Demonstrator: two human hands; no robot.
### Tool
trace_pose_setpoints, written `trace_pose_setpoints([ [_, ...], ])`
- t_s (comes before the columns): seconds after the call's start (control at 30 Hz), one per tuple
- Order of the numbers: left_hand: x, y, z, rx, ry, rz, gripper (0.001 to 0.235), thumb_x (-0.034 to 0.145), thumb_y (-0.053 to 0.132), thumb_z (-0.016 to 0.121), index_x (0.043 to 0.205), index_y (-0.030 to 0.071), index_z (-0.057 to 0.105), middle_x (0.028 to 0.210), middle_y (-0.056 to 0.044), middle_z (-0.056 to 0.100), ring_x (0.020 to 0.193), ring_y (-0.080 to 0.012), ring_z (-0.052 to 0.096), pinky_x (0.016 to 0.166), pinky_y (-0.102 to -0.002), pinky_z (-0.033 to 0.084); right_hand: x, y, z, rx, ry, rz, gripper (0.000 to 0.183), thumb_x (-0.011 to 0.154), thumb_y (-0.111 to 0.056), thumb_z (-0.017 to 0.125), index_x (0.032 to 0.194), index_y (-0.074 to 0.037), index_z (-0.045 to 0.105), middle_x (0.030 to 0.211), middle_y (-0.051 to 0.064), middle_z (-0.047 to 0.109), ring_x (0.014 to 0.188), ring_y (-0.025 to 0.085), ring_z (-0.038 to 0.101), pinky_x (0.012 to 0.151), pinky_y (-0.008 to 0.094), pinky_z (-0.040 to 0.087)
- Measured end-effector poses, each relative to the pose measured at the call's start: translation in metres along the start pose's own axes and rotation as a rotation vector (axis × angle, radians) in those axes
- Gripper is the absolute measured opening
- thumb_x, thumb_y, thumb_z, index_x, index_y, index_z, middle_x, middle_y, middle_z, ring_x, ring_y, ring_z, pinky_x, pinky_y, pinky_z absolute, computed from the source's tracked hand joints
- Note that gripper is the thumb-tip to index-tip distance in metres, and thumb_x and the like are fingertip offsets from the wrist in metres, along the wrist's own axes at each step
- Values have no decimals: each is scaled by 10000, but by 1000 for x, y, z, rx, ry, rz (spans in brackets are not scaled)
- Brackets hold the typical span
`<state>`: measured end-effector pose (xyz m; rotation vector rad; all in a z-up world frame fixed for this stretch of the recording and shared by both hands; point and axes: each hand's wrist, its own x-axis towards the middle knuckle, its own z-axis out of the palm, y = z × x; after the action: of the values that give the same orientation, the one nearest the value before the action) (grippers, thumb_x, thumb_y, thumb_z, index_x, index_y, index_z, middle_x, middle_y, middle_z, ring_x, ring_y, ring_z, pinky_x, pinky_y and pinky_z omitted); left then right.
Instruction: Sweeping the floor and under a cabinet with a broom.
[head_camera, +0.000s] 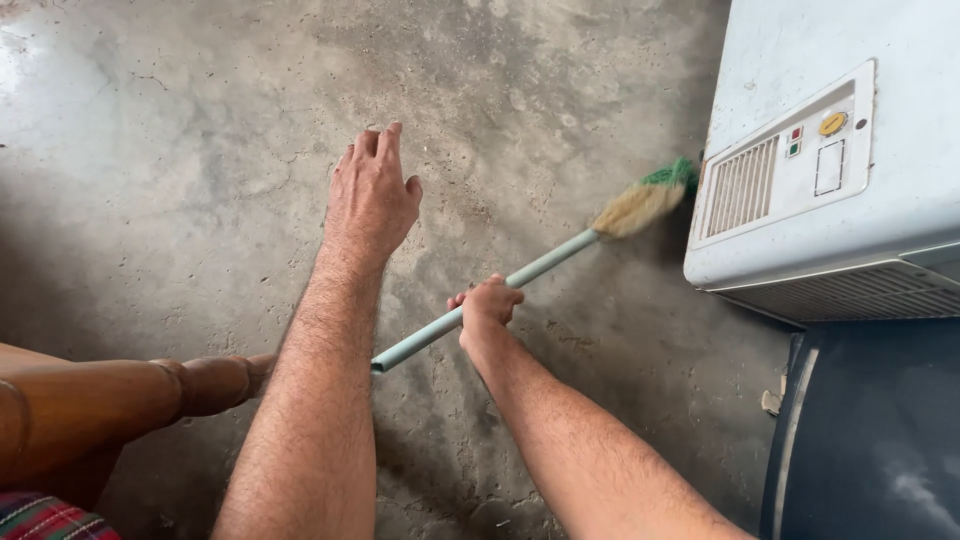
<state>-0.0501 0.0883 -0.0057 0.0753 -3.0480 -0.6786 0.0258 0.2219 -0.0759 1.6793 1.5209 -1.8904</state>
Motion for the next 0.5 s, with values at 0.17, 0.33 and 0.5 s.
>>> trace_pose_setpoints([
  [0.17, 1, -8, -1, 2, -14, -5, 652, 945, 183, 722, 1511, 65, 421, 1373, -194, 546, 1266, -317, 551, 1064, -476, 483, 18, 30, 18, -311, -276, -125, 386, 1089, -280, 362, 1378, -30, 309, 835, 104, 558, 552, 144, 539, 419, 258, 532],
  [0.33, 2, -7, 3, -8, -42, -11, 654, 956, 189, 714, 1522, 68, 408, 1372, -199, 547, 1264, -311, 555, 1076, -470, 481, 32, 1, 40, -490, -398, -388, 350, 1078, -283, 450, 1282, 0, 435, 798, 77, 578, 510, 125, 503, 362, 264, 463],
  [0.5, 1, -4, 1, -10, 1, 43, 661, 930, 172, 729, 1507, 71, 422, 1377, -194, 545, 1271, -325, 547, 1096, -491, 448, 53, -39, -3, -68, 78, -424, 472, 1069, -311, 417, 1429, -76, 222, 987, 202, 629, 605, 188, 612, 417, 256, 582],
])
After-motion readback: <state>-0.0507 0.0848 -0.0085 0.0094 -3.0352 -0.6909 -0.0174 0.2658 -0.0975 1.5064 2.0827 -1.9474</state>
